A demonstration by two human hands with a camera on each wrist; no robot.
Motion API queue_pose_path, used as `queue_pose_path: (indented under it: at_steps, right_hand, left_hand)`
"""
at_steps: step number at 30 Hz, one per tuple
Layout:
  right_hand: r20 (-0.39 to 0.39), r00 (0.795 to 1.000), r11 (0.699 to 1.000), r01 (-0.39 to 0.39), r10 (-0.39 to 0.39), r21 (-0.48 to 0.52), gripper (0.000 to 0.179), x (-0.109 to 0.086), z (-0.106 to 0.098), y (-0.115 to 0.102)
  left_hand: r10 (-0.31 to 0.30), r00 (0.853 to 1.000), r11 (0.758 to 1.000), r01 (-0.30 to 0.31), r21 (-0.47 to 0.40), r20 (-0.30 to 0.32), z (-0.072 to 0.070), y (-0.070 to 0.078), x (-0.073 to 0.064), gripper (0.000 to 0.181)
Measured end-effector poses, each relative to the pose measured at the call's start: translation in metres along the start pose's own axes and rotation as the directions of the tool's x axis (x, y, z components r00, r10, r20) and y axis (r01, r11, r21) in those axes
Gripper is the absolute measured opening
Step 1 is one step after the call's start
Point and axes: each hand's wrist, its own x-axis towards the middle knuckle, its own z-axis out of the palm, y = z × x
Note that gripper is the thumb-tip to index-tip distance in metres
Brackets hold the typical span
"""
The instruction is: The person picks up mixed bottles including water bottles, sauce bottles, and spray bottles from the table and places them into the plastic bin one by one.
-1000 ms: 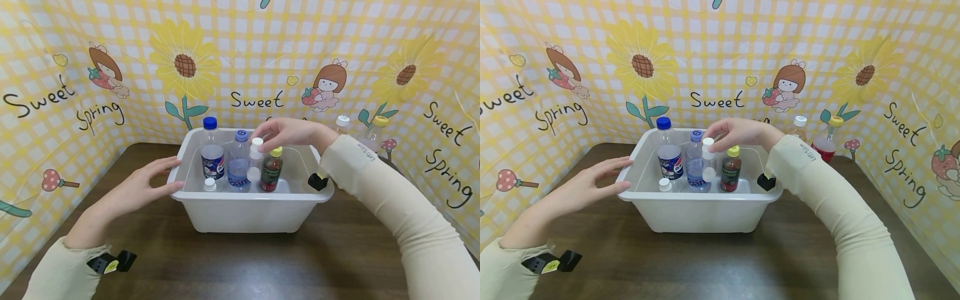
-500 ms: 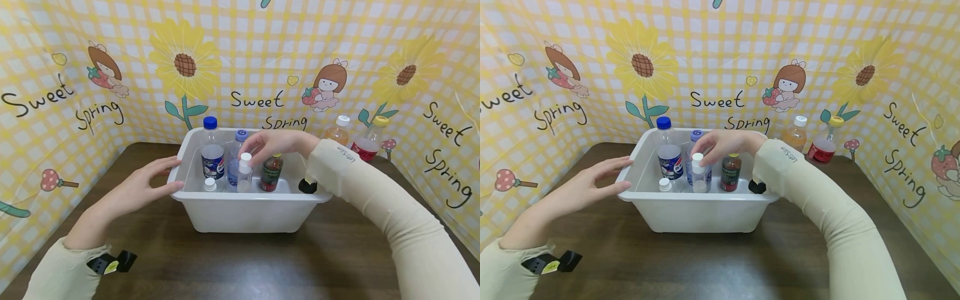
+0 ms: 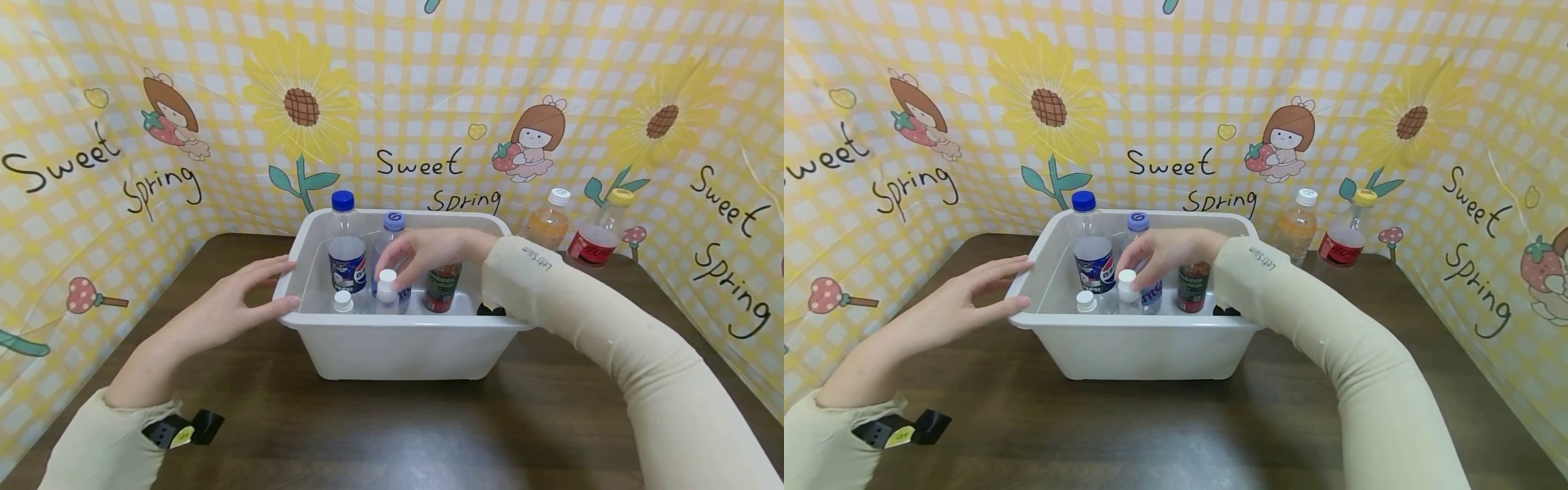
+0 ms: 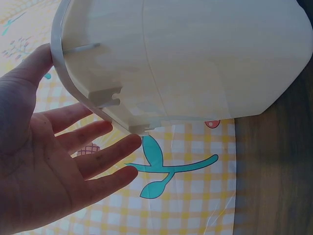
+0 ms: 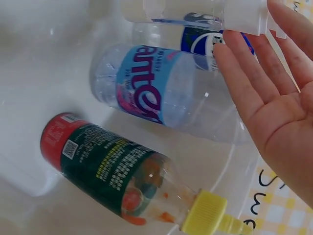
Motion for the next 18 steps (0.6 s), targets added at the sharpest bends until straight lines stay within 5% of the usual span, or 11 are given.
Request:
queue_pose_path:
  at_steps: [18]
  right_hand:
    - [0.001,0.999,0.994,-0.045,0.045,-0.099,0.034,0.022,0.016,0.002]
  left_hand:
    - [0.0,1.0,1.0,0.0,-0.01,0.009,-0.002,0.001,-0.001,0.065]
